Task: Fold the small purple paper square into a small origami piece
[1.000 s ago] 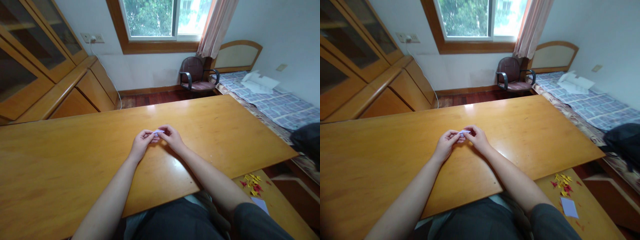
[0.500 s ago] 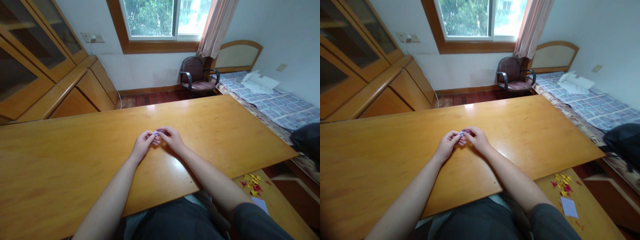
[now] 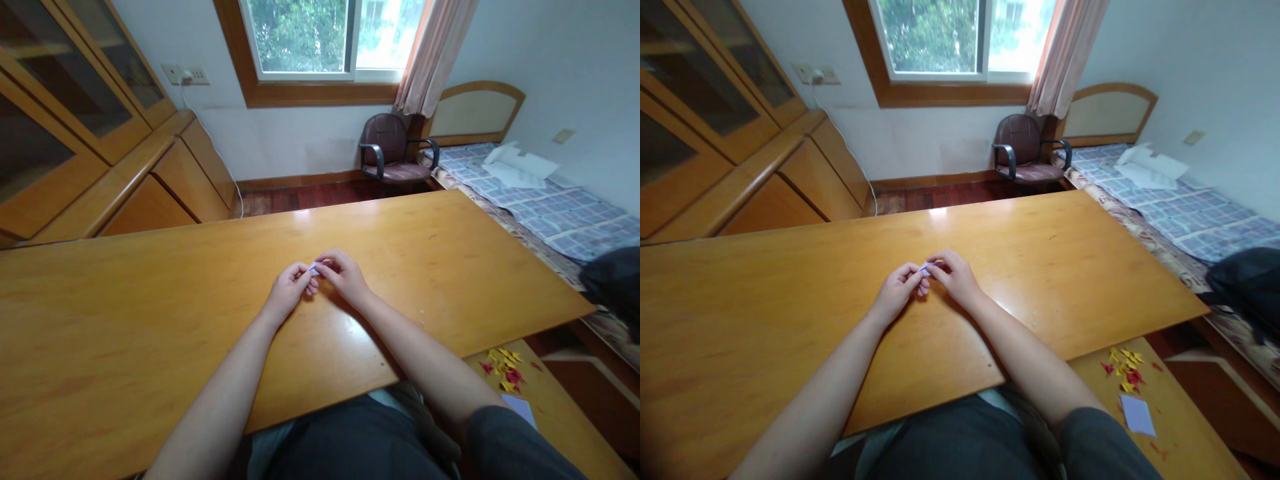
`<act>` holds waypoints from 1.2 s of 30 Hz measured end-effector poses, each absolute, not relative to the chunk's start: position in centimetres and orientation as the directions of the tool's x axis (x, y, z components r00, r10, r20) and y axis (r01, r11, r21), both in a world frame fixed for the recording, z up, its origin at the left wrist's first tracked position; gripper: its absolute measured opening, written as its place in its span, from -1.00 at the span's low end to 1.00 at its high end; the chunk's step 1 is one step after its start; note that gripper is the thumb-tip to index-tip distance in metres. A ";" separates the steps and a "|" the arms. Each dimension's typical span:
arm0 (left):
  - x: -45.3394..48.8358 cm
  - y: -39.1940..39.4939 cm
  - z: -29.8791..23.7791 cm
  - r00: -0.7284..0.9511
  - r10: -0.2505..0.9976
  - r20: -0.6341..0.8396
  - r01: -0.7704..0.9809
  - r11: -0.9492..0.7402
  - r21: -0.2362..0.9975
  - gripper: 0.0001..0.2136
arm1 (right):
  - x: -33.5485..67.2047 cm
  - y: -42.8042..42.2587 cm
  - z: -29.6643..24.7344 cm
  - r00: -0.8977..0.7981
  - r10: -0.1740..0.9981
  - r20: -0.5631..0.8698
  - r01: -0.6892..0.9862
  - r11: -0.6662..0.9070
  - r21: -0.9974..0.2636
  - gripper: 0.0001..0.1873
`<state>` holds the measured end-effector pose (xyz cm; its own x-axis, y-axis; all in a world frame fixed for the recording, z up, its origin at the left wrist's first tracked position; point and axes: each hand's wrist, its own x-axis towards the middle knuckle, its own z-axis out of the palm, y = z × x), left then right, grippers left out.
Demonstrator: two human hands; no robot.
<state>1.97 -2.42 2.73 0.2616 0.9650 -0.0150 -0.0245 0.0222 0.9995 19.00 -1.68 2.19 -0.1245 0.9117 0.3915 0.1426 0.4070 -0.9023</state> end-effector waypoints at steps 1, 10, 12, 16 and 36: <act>2.0 -2.4 2.7 0.267 0.963 -0.018 -0.020 0.024 1.000 -0.70 | 19.1 -1.6 2.3 -0.134 0.896 0.424 0.168 0.443 -0.881 -0.87; 1.8 -2.6 2.8 0.302 0.953 -0.027 -0.052 0.045 0.998 -0.70 | 19.9 -1.5 2.3 -0.226 0.805 0.548 0.230 0.591 -0.773 -0.87; 1.8 -2.6 2.8 0.302 0.953 -0.028 -0.061 0.049 0.997 -0.71 | 19.9 -1.5 2.3 -0.235 0.805 0.545 0.238 0.592 -0.770 -0.86; 1.6 -2.4 2.5 0.298 0.954 -0.027 -0.096 0.058 0.994 -0.71 | 19.8 -1.6 2.4 -0.240 0.804 0.544 0.262 0.594 -0.761 -0.85; 2.3 -2.6 2.8 0.226 0.974 0.013 -0.111 0.013 0.994 -0.71 | 19.3 -1.9 2.8 -0.175 0.809 0.562 0.310 0.587 -0.748 -0.87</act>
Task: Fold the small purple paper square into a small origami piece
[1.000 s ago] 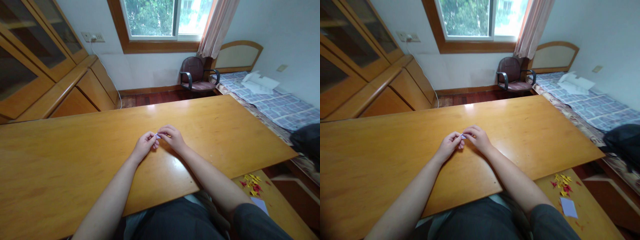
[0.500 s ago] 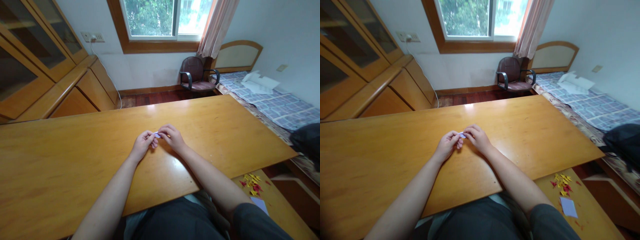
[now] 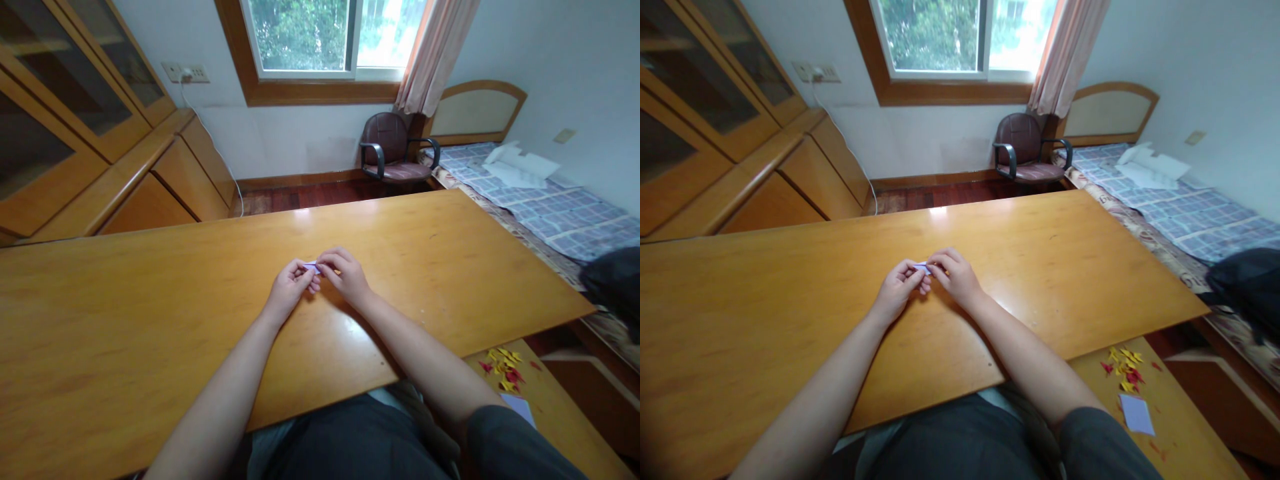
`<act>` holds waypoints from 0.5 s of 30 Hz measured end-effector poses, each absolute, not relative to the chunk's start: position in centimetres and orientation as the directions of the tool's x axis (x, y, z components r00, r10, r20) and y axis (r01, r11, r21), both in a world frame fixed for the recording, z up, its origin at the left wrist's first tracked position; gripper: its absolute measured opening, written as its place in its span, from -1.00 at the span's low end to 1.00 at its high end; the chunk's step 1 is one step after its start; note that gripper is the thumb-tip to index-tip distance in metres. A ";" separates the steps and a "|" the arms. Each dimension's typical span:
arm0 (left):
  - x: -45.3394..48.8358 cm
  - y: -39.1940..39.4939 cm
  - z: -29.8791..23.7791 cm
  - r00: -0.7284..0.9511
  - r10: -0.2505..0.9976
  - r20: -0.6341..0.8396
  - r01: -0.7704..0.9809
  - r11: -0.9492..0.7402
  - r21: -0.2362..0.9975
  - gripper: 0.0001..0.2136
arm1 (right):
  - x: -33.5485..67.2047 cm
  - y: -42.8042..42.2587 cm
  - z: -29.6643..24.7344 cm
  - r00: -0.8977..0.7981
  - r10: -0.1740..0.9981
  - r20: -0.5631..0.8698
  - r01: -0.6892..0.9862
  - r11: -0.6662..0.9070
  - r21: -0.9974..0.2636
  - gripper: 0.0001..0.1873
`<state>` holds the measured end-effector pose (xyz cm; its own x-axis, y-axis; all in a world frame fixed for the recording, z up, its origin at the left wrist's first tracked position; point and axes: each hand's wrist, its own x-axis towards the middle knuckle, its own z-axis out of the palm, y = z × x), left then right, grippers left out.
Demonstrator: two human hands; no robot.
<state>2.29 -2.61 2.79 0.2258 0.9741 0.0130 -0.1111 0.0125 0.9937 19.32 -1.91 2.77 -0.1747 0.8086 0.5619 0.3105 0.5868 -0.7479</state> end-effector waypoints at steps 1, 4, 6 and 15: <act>2.4 -2.6 2.8 0.228 0.974 0.014 -0.109 0.011 0.994 -0.72 | 19.3 -1.9 2.8 -0.175 0.807 0.564 0.311 0.589 -0.746 -0.87; 2.4 -2.7 2.9 0.224 0.974 0.016 -0.117 0.010 0.993 -0.76 | 19.3 -2.1 2.8 -0.185 0.807 0.562 0.313 0.590 -0.744 -0.87; 2.3 -2.7 2.9 0.234 0.972 0.012 -0.122 0.017 0.992 -0.77 | 19.3 -2.1 2.7 -0.196 0.797 0.571 0.313 0.603 -0.734 -0.87; 2.2 -2.7 2.7 0.258 0.966 -0.014 -0.153 0.055 0.987 -0.80 | 19.3 -2.2 2.7 -0.254 0.715 0.651 0.373 0.694 -0.616 -0.84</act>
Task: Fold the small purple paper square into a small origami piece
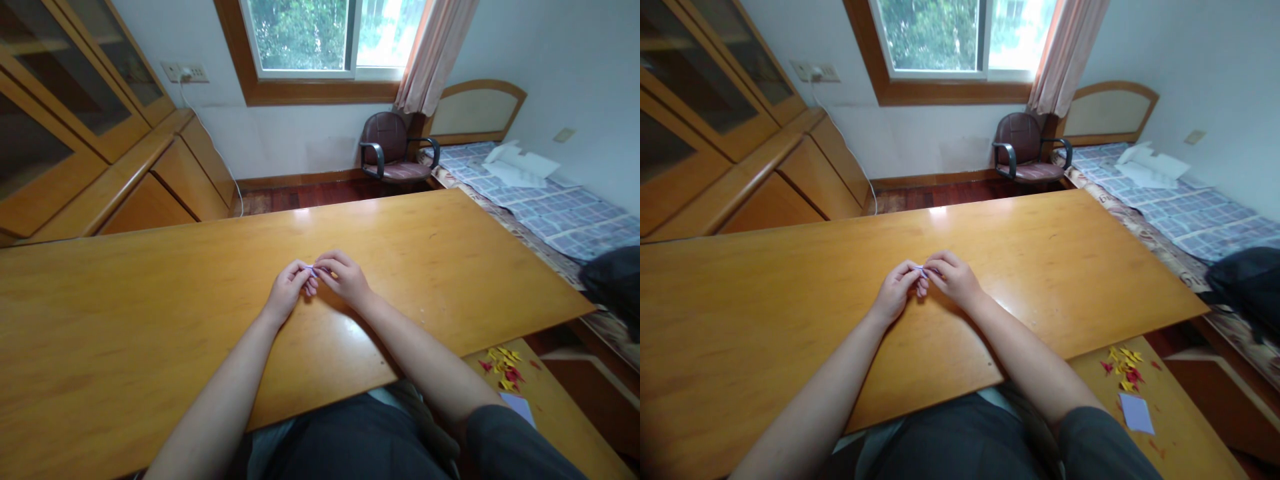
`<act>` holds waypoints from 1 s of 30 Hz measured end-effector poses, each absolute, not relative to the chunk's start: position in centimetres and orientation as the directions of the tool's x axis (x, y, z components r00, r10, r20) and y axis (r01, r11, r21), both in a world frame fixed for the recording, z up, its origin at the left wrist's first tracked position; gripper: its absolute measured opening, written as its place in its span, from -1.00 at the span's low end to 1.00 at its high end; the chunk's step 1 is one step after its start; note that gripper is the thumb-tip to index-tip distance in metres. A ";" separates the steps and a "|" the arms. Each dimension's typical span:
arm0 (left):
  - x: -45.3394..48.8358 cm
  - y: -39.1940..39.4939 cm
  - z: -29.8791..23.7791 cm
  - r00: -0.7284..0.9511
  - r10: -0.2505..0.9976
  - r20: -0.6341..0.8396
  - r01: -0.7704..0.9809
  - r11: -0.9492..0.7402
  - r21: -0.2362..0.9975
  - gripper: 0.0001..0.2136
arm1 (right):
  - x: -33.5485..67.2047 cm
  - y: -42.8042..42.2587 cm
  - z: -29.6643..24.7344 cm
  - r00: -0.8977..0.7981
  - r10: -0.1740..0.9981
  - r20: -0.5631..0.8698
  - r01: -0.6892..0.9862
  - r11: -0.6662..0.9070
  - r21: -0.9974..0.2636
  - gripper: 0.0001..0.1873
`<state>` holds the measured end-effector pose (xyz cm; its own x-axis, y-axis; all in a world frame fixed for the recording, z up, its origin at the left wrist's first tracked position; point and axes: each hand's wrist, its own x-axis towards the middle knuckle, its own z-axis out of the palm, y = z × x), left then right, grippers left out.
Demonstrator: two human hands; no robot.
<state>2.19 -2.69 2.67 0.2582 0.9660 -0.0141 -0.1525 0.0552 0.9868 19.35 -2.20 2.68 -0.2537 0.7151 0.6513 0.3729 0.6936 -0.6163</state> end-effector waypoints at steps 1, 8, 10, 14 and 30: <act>2.2 -2.6 2.6 0.259 0.966 -0.014 -0.157 0.056 0.986 -0.81 | 19.4 -2.2 2.6 -0.256 0.702 0.665 0.376 0.706 -0.600 -0.85; 2.1 -2.5 2.2 0.260 0.965 -0.020 -0.191 0.072 0.979 -0.82 | 19.4 -2.0 2.2 -0.269 0.629 0.729 0.373 0.766 -0.524 -0.87; 2.1 -2.5 2.3 0.262 0.965 -0.026 -0.193 0.079 0.978 -0.81 | 19.4 -2.0 2.3 -0.269 0.634 0.725 0.375 0.762 -0.528 -0.87; 2.1 -2.5 2.4 0.255 0.966 -0.040 -0.183 0.089 0.979 -0.79 | 19.4 -2.0 2.3 -0.272 0.647 0.712 0.373 0.753 -0.542 -0.86; 2.1 -2.3 2.1 0.257 0.964 -0.065 -0.205 0.120 0.971 -0.79 | 19.3 -1.8 2.1 -0.275 0.662 0.697 0.377 0.742 -0.555 -0.85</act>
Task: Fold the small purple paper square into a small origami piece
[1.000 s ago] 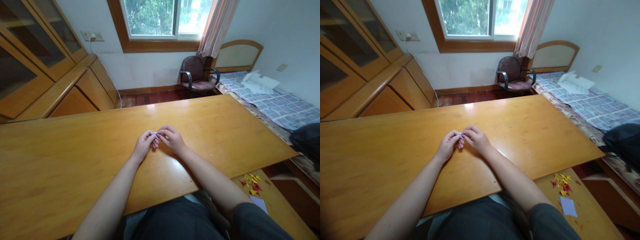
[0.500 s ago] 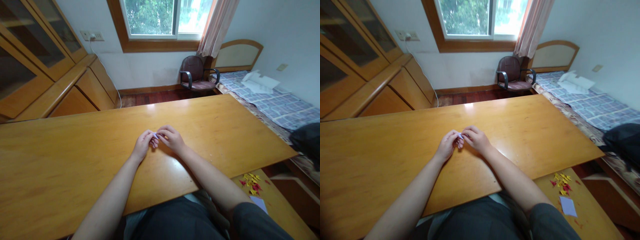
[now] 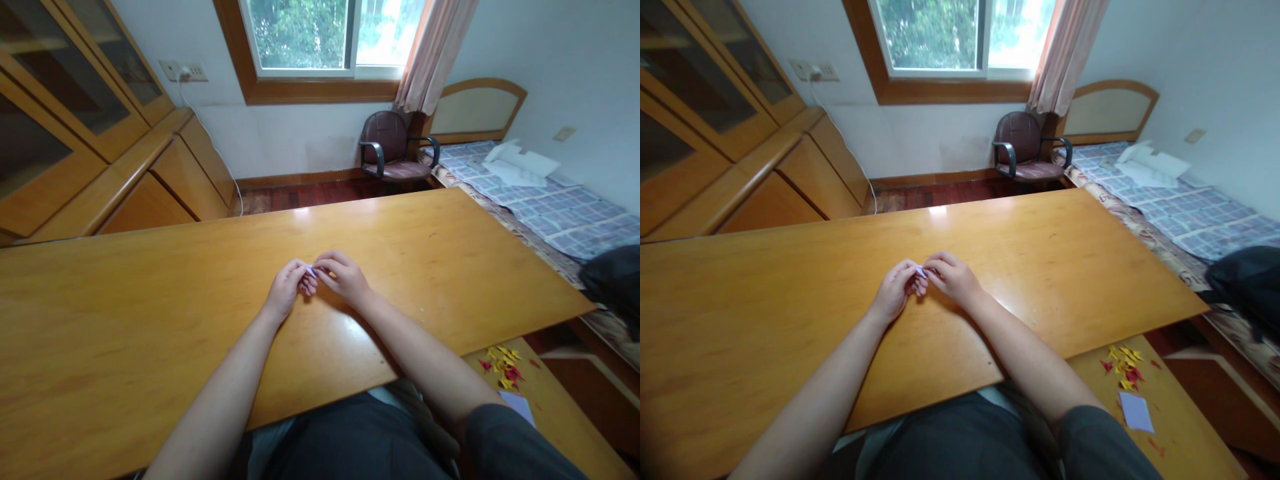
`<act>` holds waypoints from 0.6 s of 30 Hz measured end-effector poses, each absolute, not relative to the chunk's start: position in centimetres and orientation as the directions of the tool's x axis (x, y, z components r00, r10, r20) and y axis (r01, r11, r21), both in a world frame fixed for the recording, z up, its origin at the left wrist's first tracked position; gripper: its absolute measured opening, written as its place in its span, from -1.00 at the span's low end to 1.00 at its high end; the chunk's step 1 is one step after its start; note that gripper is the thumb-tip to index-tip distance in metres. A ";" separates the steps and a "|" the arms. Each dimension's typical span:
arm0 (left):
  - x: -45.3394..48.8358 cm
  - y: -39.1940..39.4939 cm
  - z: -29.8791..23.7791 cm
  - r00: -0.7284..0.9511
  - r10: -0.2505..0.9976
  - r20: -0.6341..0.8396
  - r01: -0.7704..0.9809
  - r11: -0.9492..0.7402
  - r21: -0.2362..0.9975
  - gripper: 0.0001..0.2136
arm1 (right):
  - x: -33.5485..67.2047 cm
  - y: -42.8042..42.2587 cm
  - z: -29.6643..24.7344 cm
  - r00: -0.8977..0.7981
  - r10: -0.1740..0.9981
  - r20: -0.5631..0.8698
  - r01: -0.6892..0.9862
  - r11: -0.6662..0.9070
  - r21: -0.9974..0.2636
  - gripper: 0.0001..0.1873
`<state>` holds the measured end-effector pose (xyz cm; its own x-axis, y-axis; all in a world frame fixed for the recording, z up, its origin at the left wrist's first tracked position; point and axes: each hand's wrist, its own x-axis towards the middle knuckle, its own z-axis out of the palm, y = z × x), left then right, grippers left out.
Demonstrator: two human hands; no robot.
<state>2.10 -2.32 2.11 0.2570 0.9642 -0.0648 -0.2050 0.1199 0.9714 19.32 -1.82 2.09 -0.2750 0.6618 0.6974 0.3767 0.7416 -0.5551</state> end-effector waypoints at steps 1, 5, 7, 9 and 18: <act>2.1 -2.3 2.1 0.254 0.965 -0.060 -0.203 0.114 0.973 -0.78 | 19.3 -1.8 2.1 -0.277 0.659 0.699 0.377 0.744 -0.552 -0.85; 2.1 -2.3 2.0 0.240 0.970 -0.043 -0.183 0.088 0.979 -0.76 | 19.3 -1.8 2.1 -0.285 0.648 0.707 0.370 0.754 -0.543 -0.86; 2.0 -2.3 2.0 0.233 0.972 -0.038 -0.176 0.081 0.981 -0.77 | 19.3 -1.8 2.2 -0.285 0.647 0.707 0.365 0.755 -0.544 -0.87; 2.0 -2.2 2.0 0.225 0.974 -0.034 -0.169 0.073 0.983 -0.77 | 19.3 -1.8 2.2 -0.286 0.647 0.707 0.365 0.755 -0.544 -0.87; 2.2 -2.5 2.7 0.192 0.981 0.000 -0.098 0.019 0.995 -0.75 | 19.2 -2.0 2.3 -0.253 0.700 0.667 0.306 0.712 -0.632 -0.90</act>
